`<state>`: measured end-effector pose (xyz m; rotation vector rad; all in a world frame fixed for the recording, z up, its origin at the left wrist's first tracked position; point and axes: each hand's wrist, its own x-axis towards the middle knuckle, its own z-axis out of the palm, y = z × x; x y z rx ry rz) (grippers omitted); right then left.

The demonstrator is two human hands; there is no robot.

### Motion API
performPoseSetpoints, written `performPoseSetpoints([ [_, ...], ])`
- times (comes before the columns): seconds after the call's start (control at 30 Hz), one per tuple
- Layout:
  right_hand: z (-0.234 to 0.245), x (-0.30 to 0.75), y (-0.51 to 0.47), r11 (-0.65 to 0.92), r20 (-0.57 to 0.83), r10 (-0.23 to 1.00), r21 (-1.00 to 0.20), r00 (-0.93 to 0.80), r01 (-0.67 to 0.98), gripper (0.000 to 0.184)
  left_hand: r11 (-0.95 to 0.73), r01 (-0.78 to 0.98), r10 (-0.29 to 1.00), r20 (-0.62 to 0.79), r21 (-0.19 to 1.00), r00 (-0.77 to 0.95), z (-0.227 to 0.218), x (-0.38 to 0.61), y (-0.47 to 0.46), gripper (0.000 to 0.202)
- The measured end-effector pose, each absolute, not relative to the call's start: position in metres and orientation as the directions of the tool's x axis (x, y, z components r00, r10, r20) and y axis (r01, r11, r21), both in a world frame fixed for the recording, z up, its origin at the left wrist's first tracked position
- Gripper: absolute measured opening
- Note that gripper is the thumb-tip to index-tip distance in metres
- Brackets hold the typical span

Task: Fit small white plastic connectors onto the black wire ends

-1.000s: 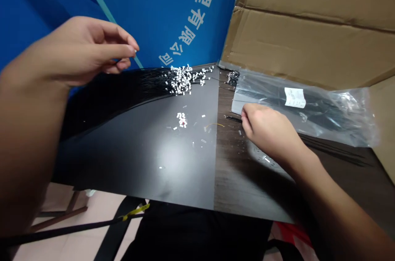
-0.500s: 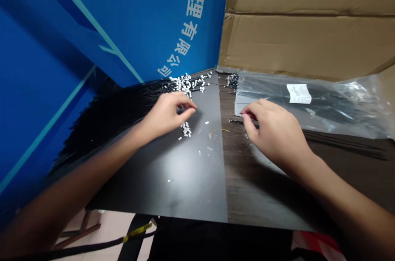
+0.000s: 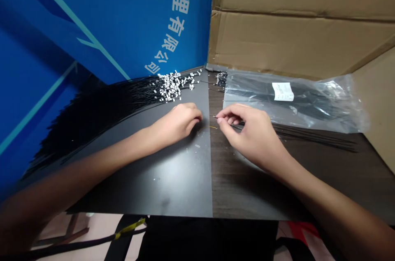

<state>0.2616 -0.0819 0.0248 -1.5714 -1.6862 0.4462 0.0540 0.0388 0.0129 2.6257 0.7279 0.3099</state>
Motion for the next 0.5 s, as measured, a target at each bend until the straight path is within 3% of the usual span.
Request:
performPoseSetpoints([
  [0.07, 0.028, 0.257, -0.085, 0.161, 0.204, 0.979, -0.839, 0.027, 0.519, 0.012, -0.764, 0.429, 0.548, 0.134, 0.482, 0.826, 0.016, 0.046, 0.026, 0.027],
  [0.13, 0.032, 0.252, -0.089, 0.137, 0.138, 0.99, -0.912, -0.025, 0.386, 0.012, -0.666, 0.392, 0.602, 0.146, 0.635, 0.785, 0.019, 0.036, 0.013, 0.023],
  [0.2, 0.034, 0.248, -0.093, 0.116, 0.102, 0.993, -0.948, -0.063, 0.296, 0.012, -0.455, 0.322, 0.684, 0.095, 0.83, 0.723, 0.022, 0.027, 0.001, 0.017],
  [0.27, 0.036, 0.245, -0.095, 0.087, 0.068, 0.994, -0.97, -0.087, 0.228, 0.011, -0.214, 0.233, 0.741, 0.002, 0.949, 0.671, 0.022, 0.02, -0.008, 0.01],
  [0.37, 0.037, 0.243, -0.097, 0.023, 0.01, 0.992, -0.994, -0.126, 0.103, 0.008, 0.047, 0.099, 0.752, -0.101, 0.994, 0.651, 0.019, 0.016, -0.017, 0.006],
  [0.5, 0.036, 0.244, -0.096, -0.074, -0.065, 0.977, -0.997, -0.203, -0.038, 0.01, 0.293, -0.03, 0.72, -0.2, 0.956, 0.665, 0.015, 0.017, -0.025, 0.008],
])
